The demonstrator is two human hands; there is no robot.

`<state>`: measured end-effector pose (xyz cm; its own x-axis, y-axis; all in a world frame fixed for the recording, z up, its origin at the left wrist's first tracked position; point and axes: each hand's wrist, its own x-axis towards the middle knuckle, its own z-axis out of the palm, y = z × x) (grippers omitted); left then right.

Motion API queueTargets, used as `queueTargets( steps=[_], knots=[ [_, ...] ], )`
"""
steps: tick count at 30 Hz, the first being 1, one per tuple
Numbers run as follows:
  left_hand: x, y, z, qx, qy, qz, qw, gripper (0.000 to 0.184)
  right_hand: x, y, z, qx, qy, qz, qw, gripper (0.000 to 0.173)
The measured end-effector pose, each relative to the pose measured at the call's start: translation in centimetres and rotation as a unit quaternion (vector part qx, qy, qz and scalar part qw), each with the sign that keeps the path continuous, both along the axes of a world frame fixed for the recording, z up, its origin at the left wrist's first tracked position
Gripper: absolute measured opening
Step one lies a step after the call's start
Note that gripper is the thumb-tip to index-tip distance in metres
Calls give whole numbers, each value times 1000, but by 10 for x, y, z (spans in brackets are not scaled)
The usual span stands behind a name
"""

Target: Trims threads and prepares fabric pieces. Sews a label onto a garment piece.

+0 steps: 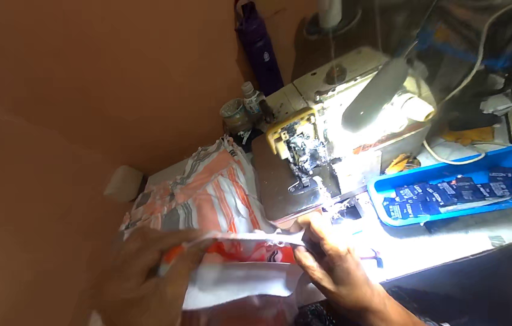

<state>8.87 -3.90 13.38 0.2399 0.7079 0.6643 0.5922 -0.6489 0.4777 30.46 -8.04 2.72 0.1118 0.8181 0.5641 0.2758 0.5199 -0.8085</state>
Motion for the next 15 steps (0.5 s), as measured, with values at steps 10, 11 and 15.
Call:
queueTargets(
  steps=[10, 11, 15],
  knots=[
    [99, 111, -41, -228, 90, -6, 969, 9, 33, -12, -38, -173, 173, 15, 969, 15],
    [106, 105, -37, -273, 102, -11, 956, 7, 35, -23, -36, -194, 174, 12, 965, 16],
    [120, 92, -22, -360, 114, -18, 926, 10, 39, -52, -19, -241, 222, 20, 945, 11]
  ],
)
